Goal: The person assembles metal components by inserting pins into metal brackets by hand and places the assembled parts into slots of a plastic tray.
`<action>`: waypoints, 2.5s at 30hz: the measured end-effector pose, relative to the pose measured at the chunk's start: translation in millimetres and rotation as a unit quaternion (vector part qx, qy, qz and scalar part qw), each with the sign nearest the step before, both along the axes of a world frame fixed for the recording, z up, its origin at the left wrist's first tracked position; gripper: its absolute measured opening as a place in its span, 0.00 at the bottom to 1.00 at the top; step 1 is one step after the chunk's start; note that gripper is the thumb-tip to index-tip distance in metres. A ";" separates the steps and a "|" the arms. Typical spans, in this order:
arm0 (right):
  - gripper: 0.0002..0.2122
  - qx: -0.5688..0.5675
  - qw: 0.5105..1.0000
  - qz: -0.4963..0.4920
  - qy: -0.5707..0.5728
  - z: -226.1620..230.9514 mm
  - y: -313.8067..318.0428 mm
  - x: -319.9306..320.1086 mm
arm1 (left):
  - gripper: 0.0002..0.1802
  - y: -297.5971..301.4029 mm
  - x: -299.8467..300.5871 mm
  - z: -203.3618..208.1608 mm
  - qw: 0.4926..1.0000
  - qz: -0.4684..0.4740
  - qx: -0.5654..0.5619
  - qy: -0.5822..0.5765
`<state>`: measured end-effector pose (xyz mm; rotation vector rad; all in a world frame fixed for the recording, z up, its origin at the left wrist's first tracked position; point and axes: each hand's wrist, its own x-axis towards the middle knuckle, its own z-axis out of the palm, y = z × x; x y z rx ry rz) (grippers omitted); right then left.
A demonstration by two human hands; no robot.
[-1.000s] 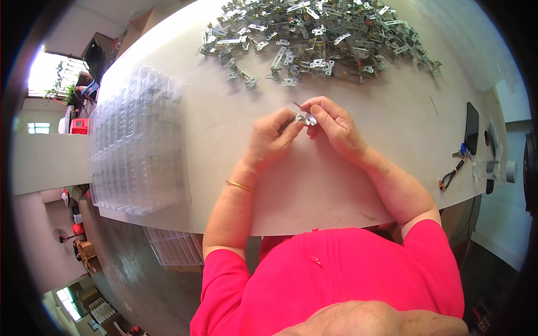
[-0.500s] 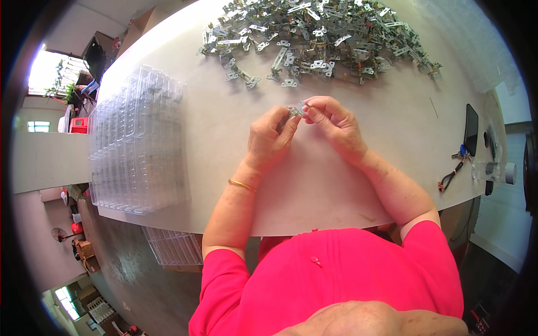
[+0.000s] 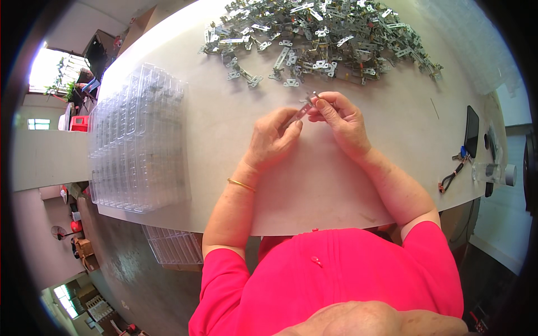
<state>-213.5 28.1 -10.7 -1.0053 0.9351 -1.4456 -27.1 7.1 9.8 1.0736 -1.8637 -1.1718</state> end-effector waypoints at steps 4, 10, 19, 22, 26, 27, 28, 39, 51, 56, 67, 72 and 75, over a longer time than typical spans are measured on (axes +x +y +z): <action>0.05 0.007 0.992 -0.018 0.125 4.5 6.3 -2.1 | 0.11 -0.7 -3.6 -9.9 0.995 0.089 0.006 0.040; 0.03 -0.092 0.947 -0.051 0.304 12.8 11.0 3.5 | 0.14 -0.9 -8.2 -9.7 0.988 0.087 -0.126 0.002; 0.03 -0.131 0.932 -0.017 0.339 11.2 10.4 0.5 | 0.17 -5.1 -7.2 -21.3 0.966 0.059 -0.244 -0.054; 0.03 -0.066 0.938 -0.047 0.336 13.2 9.2 0.9 | 0.17 -4.7 -6.0 -22.2 0.961 0.059 -0.261 -0.072; 0.02 -0.191 0.907 -0.031 0.375 8.8 9.6 0.4 | 0.16 -3.1 -6.8 -19.3 0.958 0.071 -0.271 -0.066; 0.02 -0.146 0.919 -0.024 0.365 11.2 11.4 0.1 | 0.14 -1.2 -7.2 -12.8 0.964 0.093 -0.241 -0.058; 0.02 -0.100 0.930 -0.016 0.353 12.3 12.7 0.0 | 0.12 0.0 -7.2 -9.2 0.970 0.115 -0.210 -0.050; 0.04 -0.021 0.968 -0.023 0.247 2.4 4.8 -4.8 | 0.08 -10.5 3.4 -5.4 0.970 0.041 -0.188 -0.146; 0.05 0.009 0.968 -0.026 0.251 4.1 4.7 -5.2 | 0.09 -11.3 5.8 -15.2 0.950 0.095 -0.269 -0.128; 0.05 0.051 0.987 0.007 0.152 4.1 3.0 -9.2 | 0.08 -5.7 12.9 -5.1 0.924 0.130 -0.316 -0.173; 0.06 0.050 0.990 -0.012 0.130 -4.8 -3.2 -14.0 | 0.06 25.8 116.1 160.8 0.954 0.209 -0.209 -0.039; 0.06 0.037 0.989 -0.012 0.140 -1.0 -2.5 -17.3 | 0.08 -19.7 264.5 195.1 0.896 0.400 -0.168 -0.100; 0.05 0.038 0.989 -0.005 0.142 -1.0 -3.7 -9.9 | 0.10 -48.2 385.8 183.6 0.834 0.501 -0.143 -0.181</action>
